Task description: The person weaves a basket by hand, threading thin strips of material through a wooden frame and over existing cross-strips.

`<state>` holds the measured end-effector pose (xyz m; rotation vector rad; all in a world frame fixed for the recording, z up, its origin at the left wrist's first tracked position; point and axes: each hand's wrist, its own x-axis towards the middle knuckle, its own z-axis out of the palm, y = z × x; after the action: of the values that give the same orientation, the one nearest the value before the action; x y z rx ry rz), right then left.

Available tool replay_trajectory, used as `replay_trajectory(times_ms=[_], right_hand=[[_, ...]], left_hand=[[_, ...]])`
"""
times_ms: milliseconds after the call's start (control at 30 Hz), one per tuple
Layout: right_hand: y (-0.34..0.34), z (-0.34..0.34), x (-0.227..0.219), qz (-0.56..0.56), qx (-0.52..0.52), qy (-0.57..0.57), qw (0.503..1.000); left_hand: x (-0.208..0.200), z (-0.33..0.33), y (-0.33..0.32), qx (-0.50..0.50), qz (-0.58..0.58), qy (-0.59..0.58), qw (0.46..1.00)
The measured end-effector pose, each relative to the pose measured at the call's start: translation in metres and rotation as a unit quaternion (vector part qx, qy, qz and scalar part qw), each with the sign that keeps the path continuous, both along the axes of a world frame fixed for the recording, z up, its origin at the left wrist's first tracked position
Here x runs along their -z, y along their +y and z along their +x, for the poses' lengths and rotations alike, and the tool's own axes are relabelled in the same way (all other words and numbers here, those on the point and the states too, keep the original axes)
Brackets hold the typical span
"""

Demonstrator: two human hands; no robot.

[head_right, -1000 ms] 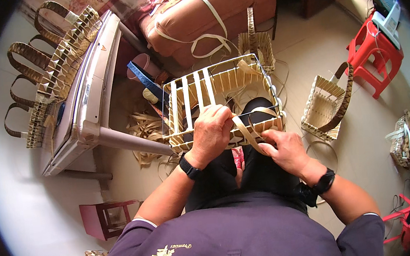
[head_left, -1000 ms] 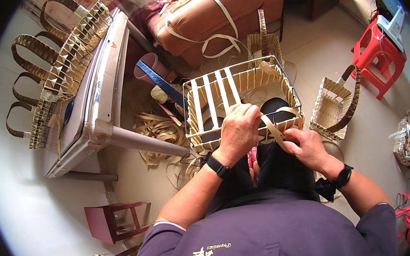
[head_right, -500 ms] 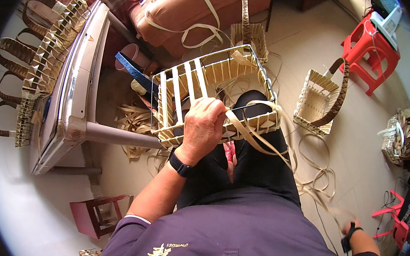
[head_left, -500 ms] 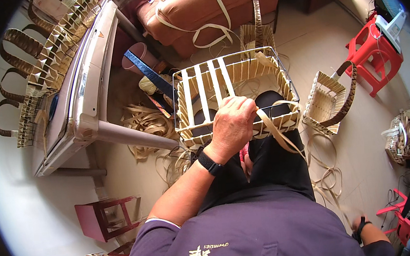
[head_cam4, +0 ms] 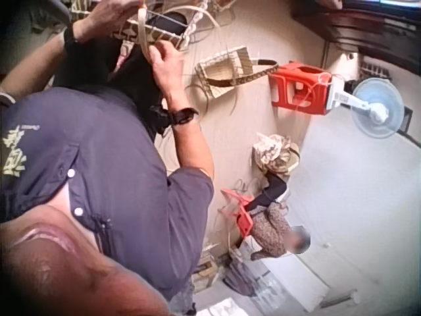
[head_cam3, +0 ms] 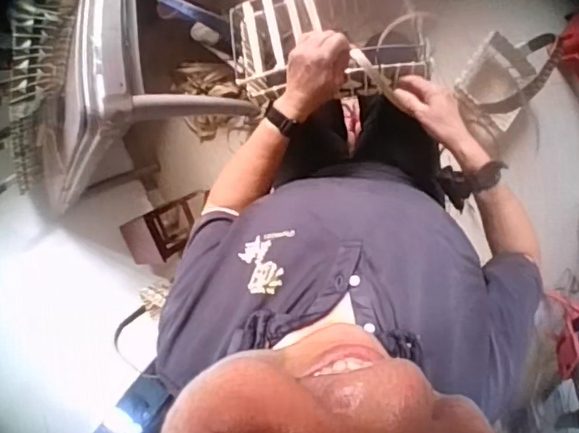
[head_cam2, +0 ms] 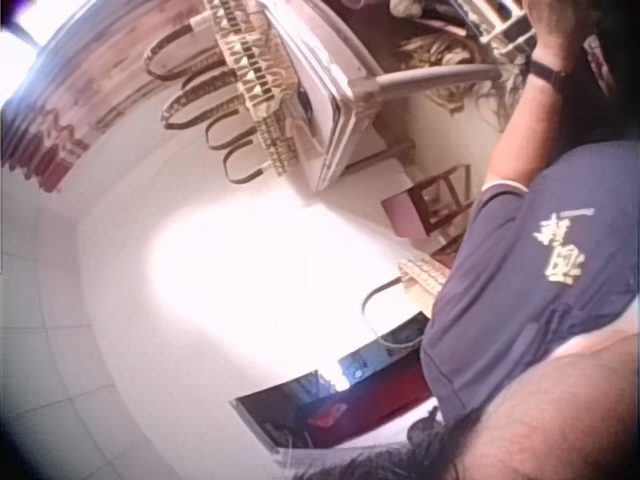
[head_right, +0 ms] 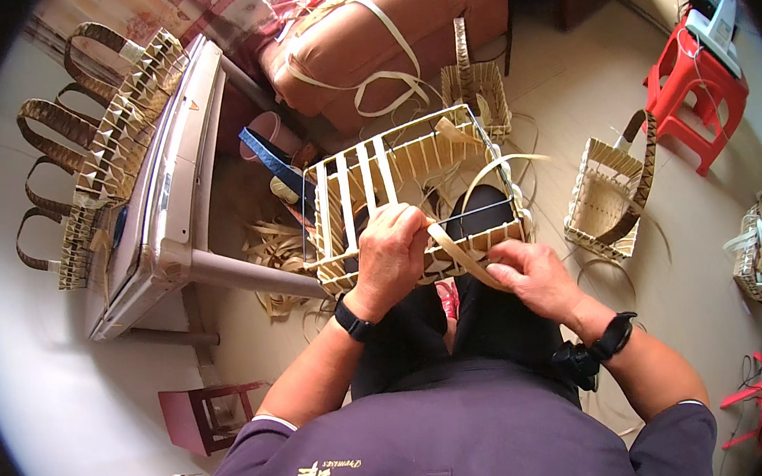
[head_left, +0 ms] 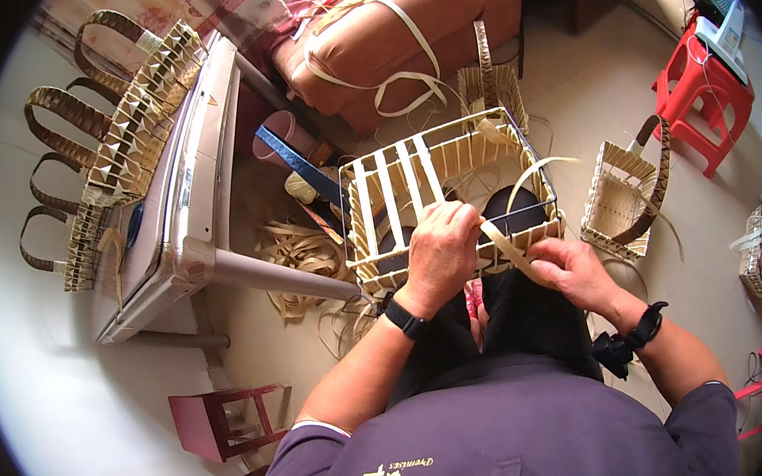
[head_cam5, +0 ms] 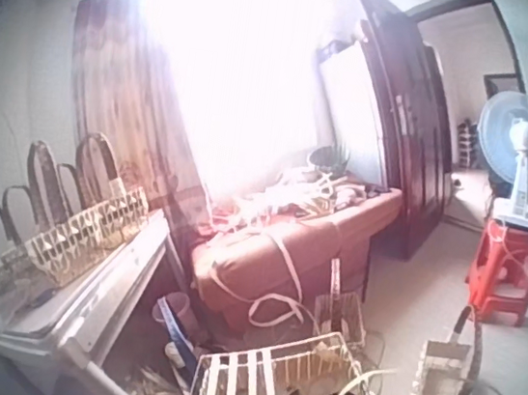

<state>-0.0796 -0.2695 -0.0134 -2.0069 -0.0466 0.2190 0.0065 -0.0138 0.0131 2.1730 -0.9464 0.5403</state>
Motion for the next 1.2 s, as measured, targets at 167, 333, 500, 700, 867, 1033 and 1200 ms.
replay_trajectory(times_ms=[167, 333, 500, 700, 867, 1033, 1200], right_hand=[[-0.027, -0.022, 0.027, 0.061, -0.018, 0.073, 0.995], [-0.013, -0.022, 0.017, -0.026, 0.034, -0.023, 0.999], [-0.012, -0.007, 0.006, 0.070, -0.016, 0.071, 0.995], [-0.107, -0.069, 0.067, 0.156, 0.023, 0.204, 0.966], [-0.327, -0.341, 0.256, -0.309, 0.100, 0.251, 0.912], [-0.396, -0.496, 0.250, -0.524, -0.181, 0.525, 0.645], [-0.332, -0.376, 0.247, -0.438, -0.050, 0.276, 0.854]], left_hand=[[0.001, -0.003, 0.001, -0.005, -0.012, -0.001, 1.000], [0.002, -0.002, -0.003, -0.004, -0.004, 0.017, 1.000], [0.005, 0.000, -0.011, -0.002, -0.002, 0.012, 1.000], [0.005, -0.003, -0.005, -0.008, -0.001, 0.001, 1.000], [-0.009, -0.007, -0.016, 0.011, 0.012, -0.006, 1.000], [0.005, -0.002, -0.001, -0.007, -0.016, -0.011, 1.000], [-0.001, -0.005, -0.021, 0.034, -0.021, -0.013, 0.999]])
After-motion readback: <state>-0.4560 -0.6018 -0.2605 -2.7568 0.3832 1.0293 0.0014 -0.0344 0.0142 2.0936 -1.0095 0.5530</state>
